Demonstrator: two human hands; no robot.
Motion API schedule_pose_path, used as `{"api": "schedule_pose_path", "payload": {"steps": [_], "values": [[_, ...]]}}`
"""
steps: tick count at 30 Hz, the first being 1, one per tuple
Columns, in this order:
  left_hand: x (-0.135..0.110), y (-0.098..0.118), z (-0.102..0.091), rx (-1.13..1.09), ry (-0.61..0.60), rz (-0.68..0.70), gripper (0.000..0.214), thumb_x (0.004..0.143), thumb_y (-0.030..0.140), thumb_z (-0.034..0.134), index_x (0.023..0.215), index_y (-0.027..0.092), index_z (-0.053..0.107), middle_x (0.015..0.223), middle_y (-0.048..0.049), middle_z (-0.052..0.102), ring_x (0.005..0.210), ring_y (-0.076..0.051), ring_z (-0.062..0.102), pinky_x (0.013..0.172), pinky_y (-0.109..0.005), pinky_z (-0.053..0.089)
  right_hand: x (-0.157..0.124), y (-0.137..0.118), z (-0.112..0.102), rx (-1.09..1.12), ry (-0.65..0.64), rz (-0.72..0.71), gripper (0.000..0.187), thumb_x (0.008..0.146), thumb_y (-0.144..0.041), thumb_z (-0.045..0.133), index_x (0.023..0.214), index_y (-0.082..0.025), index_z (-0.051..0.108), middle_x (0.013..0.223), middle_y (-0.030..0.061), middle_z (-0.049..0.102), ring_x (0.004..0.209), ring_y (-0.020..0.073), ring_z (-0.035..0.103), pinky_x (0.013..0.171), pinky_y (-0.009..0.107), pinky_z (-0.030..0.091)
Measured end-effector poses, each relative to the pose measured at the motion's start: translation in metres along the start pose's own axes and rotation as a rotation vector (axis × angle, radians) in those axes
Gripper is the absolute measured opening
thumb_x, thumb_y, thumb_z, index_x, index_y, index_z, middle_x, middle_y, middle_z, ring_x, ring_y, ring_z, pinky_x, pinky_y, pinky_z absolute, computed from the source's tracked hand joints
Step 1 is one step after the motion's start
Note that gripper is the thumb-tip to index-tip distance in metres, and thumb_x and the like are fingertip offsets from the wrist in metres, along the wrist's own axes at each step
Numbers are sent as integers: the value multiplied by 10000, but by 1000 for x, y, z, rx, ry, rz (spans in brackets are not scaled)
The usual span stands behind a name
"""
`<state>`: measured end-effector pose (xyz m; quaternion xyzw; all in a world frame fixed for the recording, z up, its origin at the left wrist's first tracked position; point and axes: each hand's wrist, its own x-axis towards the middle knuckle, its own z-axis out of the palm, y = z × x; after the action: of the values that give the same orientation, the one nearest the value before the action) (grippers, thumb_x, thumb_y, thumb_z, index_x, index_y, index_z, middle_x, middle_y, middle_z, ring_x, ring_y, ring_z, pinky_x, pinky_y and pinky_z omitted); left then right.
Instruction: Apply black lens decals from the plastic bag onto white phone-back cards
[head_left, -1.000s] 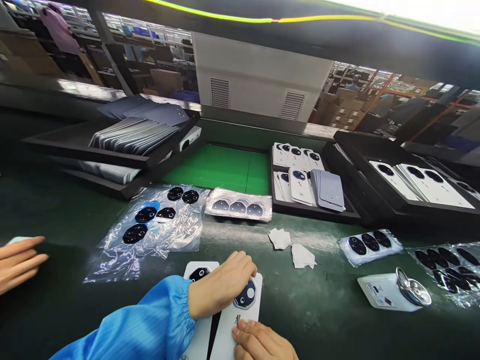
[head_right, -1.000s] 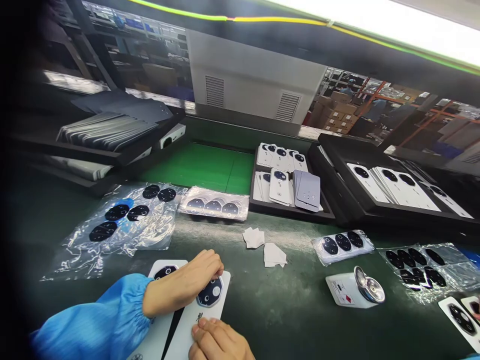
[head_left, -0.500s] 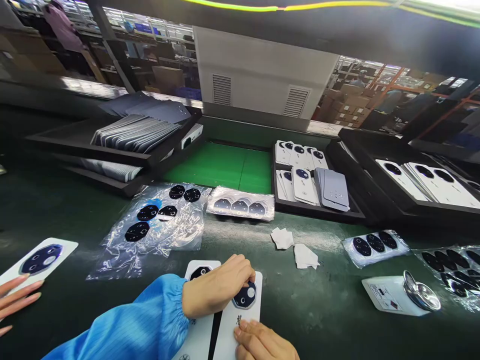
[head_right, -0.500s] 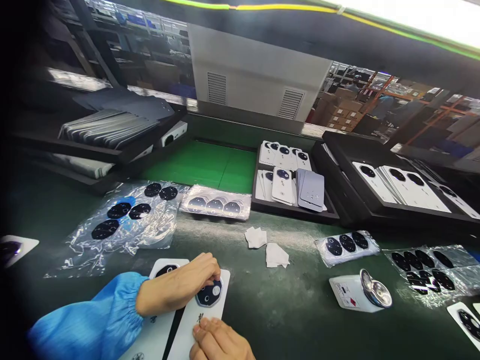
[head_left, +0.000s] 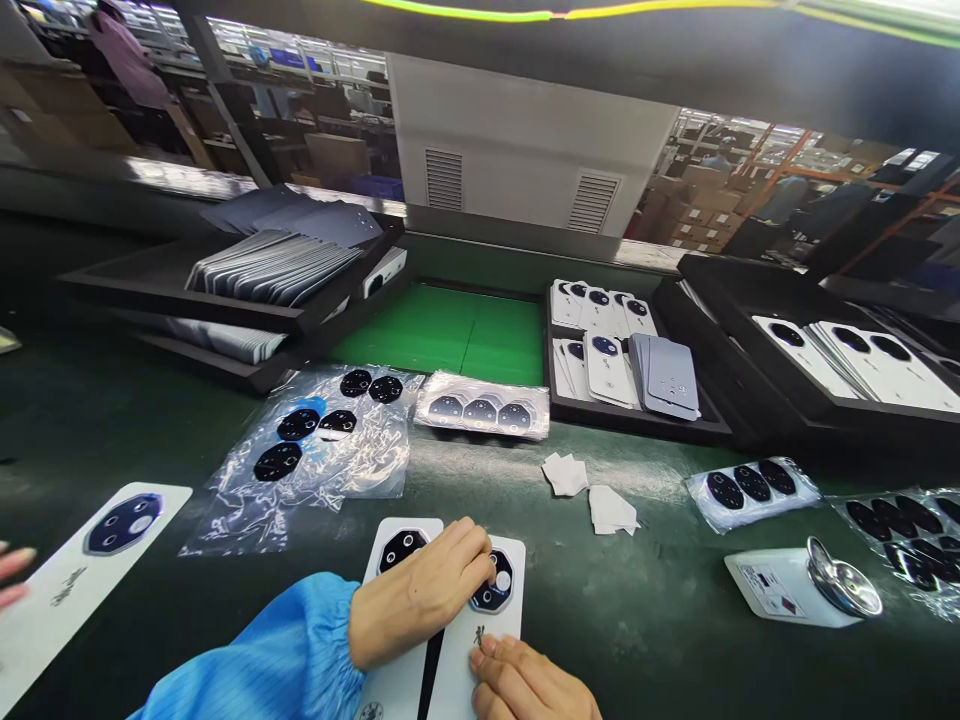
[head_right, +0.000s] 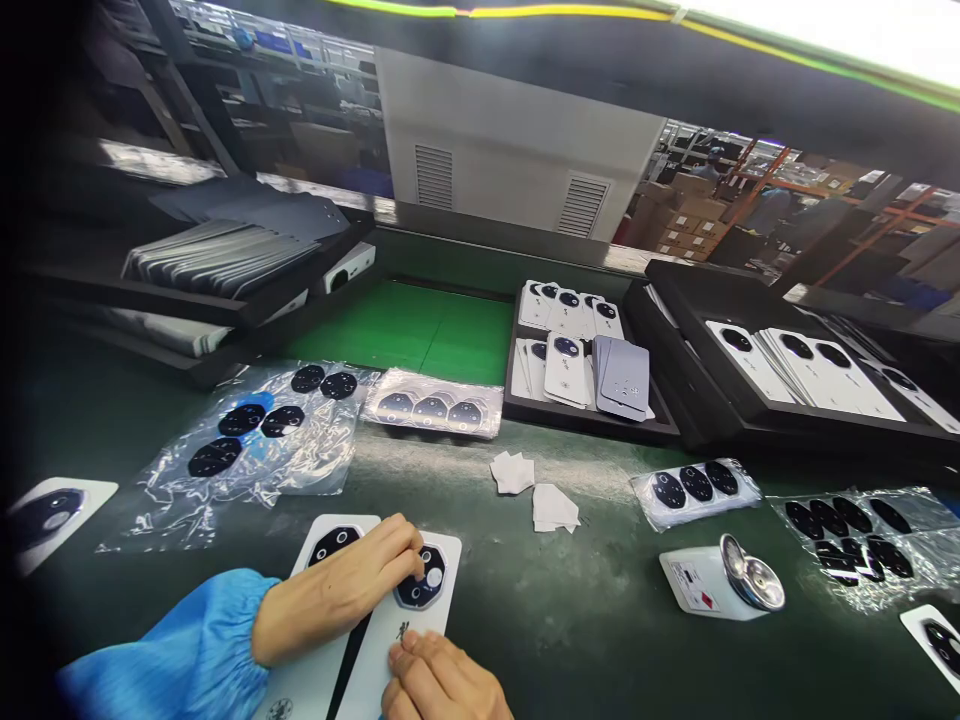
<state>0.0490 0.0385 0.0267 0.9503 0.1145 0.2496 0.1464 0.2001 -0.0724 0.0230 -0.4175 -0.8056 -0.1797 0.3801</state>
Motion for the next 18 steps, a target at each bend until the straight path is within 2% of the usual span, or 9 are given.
{"api": "schedule_pose_path", "payload": {"steps": [4,7,10,13,18], "values": [[-4,4,-6,7,-20,-14,267,1012,48,265,864,177,446,867,-41,520,769,-170,456,641,-259,387,-4,0,2,0,3,-12,433,1018,-111,346,686,-168,619,718,-47,732,709,43,712,1023,148,390],[-11,6,-9,-33,-36,-78,271,995,24,258,882,184,445,875,-36,523,769,-166,476,664,-251,405,-6,-3,1,-5,-25,8,418,1014,-108,355,701,-163,627,746,-44,738,726,49,714,1026,158,388],[-15,4,-3,-73,21,-185,256,985,39,280,1069,178,478,996,-61,547,879,-185,511,783,-288,433,-6,-5,1,-17,-28,27,441,1022,-117,333,692,-163,622,734,-47,734,728,48,714,1020,155,391],[-9,-1,3,-34,39,-251,338,951,43,376,1238,202,457,1116,-78,556,987,-214,515,835,-336,432,-5,-4,0,-18,-18,-3,442,1024,-122,334,691,-162,620,730,-48,732,718,46,713,1008,149,402],[5,-4,1,-54,-66,-232,306,892,42,473,1146,206,521,1075,-62,585,955,-209,544,804,-332,461,-5,-2,1,-19,0,1,423,1014,-94,351,699,-164,624,727,-55,732,702,37,707,991,133,423]]}}
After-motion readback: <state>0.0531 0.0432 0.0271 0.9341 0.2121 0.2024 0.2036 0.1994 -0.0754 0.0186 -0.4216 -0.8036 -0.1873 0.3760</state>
